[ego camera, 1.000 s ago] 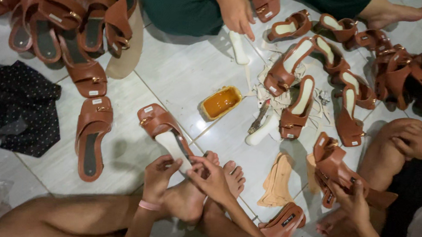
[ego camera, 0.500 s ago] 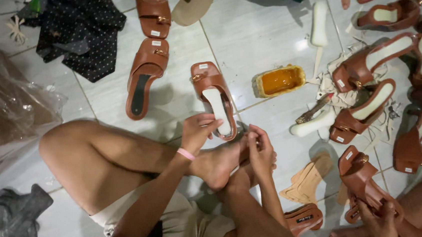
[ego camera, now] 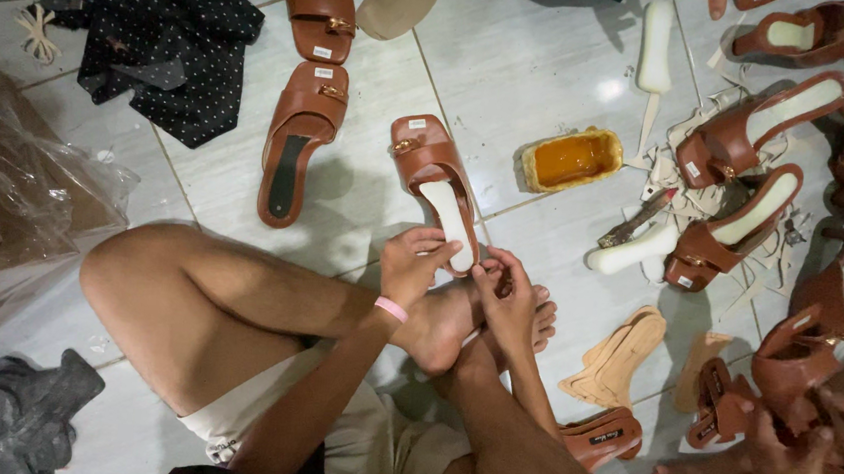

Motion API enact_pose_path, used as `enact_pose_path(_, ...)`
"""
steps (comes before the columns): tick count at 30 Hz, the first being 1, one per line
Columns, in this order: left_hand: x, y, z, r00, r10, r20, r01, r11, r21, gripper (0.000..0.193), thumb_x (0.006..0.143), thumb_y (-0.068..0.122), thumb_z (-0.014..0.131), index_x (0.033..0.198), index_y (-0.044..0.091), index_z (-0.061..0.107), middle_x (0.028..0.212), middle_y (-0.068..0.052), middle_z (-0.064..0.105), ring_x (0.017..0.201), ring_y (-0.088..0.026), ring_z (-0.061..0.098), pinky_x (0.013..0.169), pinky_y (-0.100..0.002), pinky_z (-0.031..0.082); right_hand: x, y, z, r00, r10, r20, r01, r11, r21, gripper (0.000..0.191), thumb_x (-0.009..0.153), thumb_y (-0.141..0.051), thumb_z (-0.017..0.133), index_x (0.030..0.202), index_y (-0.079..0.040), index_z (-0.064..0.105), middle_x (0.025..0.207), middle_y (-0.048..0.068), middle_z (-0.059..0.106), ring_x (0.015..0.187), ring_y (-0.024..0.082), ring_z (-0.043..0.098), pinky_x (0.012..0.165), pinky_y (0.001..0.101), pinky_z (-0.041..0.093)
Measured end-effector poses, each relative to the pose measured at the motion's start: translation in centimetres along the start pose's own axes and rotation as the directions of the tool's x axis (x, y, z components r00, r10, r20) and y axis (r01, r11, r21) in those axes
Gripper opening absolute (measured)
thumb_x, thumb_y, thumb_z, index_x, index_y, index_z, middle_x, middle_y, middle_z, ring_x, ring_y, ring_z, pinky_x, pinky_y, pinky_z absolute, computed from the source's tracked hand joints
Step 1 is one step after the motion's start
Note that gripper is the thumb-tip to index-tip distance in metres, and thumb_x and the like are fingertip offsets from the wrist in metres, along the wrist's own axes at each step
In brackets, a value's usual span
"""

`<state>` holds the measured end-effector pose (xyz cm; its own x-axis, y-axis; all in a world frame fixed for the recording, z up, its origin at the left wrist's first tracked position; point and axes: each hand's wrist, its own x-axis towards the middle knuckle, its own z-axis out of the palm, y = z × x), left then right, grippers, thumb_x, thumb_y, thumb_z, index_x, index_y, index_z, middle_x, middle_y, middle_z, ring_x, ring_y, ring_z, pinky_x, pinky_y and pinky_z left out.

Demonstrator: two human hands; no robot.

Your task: The person applies adhesive to a white shoe insole using a brush and then inserts it into a brown slide sandal. The person repeats this process for multiple insoles and sandals.

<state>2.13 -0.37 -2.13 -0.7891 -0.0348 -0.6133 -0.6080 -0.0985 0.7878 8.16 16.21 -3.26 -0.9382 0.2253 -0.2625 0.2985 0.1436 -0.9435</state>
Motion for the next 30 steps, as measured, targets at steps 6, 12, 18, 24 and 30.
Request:
enact_pose_path(6,-0.5,0.7,0.3,1.0,0.003,-0.022,-0.002,0.999,0.041,0.039,0.076,0.02,0.088,0.104,-0.002,0.07,0.089,-0.01,0.08,0.063,-0.01,0.07,0.044,-0.024,0.048,-0.2,-0.3,0.2,1.0,-0.022,-0.007,0.022,1.0,0.013,0.042,0.092,-0.011,0.077,0.13,-0.001,0.064,0.104,0.003,0.068,0.095,0.009,0.063,0.083,0.0219,0.05)
enact_pose_path(12,-0.7,0.9,0.2,0.998,0.03,-0.059,-0.023,0.993,0.116,0.041,0.075,0.022,0.089,0.103,0.0,0.068,0.091,-0.011,0.08,0.066,-0.011,0.07,0.047,-0.026,0.052,0.0,-0.4,0.3,1.0,-0.007,-0.015,0.007,1.0,-0.02,0.041,0.091,-0.01,0.078,0.128,-0.001,0.065,0.103,0.004,0.068,0.096,0.01,0.062,0.085,0.0222,0.051)
enact_pose_path(18,0.0,0.0,-0.1,0.995,0.093,-0.043,-0.086,0.988,0.128,0.042,0.076,0.021,0.089,0.105,0.0,0.068,0.092,-0.013,0.08,0.072,-0.012,0.073,0.054,-0.027,0.057,-0.1,-0.4,0.4,0.998,-0.062,-0.011,0.062,0.997,-0.045,0.041,0.09,-0.01,0.079,0.129,-0.001,0.065,0.105,0.003,0.067,0.098,0.01,0.061,0.086,0.023,0.05)
enact_pose_path(24,-0.2,0.5,0.2,0.992,0.114,-0.051,-0.104,0.981,0.161,0.042,0.077,0.021,0.088,0.104,-0.001,0.067,0.09,-0.014,0.081,0.072,-0.014,0.075,0.059,-0.027,0.058,-0.1,-0.7,0.5,0.997,-0.073,-0.017,0.072,0.997,-0.026,0.04,0.091,-0.01,0.079,0.127,-0.001,0.065,0.105,0.003,0.066,0.098,0.01,0.061,0.088,0.0234,0.05)
enact_pose_path(30,-0.5,1.0,0.3,0.991,0.122,-0.054,-0.11,0.978,0.178,0.043,0.075,0.022,0.088,0.104,-0.001,0.068,0.09,-0.014,0.081,0.074,-0.016,0.076,0.063,-0.028,0.058,-0.2,-1.3,0.6,0.997,-0.071,-0.021,0.069,0.996,-0.062,0.039,0.09,-0.011,0.079,0.126,-0.001,0.066,0.105,0.003,0.067,0.097,0.01,0.062,0.086,0.0237,0.051)
